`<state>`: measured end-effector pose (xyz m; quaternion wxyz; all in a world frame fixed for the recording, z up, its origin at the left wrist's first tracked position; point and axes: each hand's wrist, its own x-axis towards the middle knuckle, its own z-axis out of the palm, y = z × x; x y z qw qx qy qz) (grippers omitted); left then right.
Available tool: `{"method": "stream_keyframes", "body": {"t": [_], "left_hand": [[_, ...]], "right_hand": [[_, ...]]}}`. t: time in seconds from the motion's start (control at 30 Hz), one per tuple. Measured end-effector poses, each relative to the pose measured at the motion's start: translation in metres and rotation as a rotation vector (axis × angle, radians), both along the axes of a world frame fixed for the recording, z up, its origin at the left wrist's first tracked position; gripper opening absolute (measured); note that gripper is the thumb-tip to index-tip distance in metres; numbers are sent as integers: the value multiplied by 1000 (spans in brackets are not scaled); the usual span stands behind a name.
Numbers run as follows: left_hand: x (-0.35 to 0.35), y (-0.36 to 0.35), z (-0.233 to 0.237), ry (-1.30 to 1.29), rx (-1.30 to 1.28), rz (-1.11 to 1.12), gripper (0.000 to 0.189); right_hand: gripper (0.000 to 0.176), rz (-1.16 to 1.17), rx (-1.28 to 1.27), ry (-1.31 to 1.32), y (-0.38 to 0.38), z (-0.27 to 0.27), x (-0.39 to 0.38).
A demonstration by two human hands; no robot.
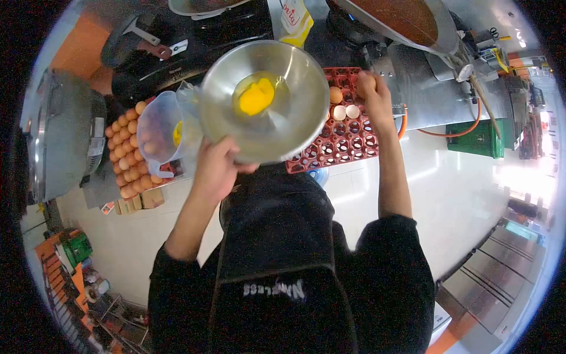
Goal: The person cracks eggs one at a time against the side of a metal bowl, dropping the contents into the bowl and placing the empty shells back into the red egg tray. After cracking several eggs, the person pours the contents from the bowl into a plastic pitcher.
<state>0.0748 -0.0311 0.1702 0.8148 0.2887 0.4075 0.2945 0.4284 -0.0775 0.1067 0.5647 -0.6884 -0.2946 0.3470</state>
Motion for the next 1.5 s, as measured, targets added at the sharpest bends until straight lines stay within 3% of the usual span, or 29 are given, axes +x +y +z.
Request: {"method": "stream_keyframes", "body": {"t": [0.07, 0.13, 0.23, 0.27, 0.77, 0.93, 1.0, 1.03, 1.07, 1.1, 1.17, 1.2, 1.23, 1.33, 1.4, 1.47, 1.5], "left_hand": [[-16, -11, 38, 21, -64, -37, 44], [-29, -21, 83, 67, -118, -11, 40], [-49, -27, 127, 91, -205, -111, 68], [-55, -32, 136, 86, -204, -90, 69], [-81, -51, 160, 178, -185, 61, 65], [-98, -40, 137, 248, -106, 239, 64], [-124, -36, 117, 265, -78, 280, 64], [-152, -34, 90, 638, 490, 130, 46], [-168, -32, 76, 990, 1065, -44, 30], [-165, -27, 80, 993, 1068, -43, 30], [-156, -11, 88, 388, 71, 502, 29], [-164, -6, 81, 387, 74, 508, 29], [-183, 1, 67, 436, 96, 534, 29], [-225, 25, 26, 503, 167, 577, 30], [-237, 41, 10, 521, 222, 585, 31], [-241, 54, 2, 552, 326, 624, 34], [-240, 59, 4, 551, 330, 629, 34]], "right_hand": [[36, -58, -49, -66, -10, -27, 22], [34, -29, -38, -301, -19, -49, 29], [32, -25, -118, -386, -20, -52, 26], [32, -21, -128, -415, -18, -52, 25], [33, 8, -161, -570, 11, -60, 25], [38, -12, 25, -459, 17, -80, 37], [39, 42, -14, -490, 14, -85, 37], [39, 38, -11, -487, 10, -89, 39], [39, 89, -47, -737, 7, -98, 43], [38, 143, -83, -988, 5, -103, 44], [38, 167, -82, -1009, 5, -101, 34], [38, 192, -82, -1032, 6, -100, 30], [38, 113, -115, -1278, 5, -108, 29], [41, 286, -27, -1217, 17, -87, -1], [48, 375, -149, -1310, 18, -71, -21], [54, 458, -441, -1375, 25, -65, -25], [54, 457, -435, -1377, 27, -59, -25]]}}
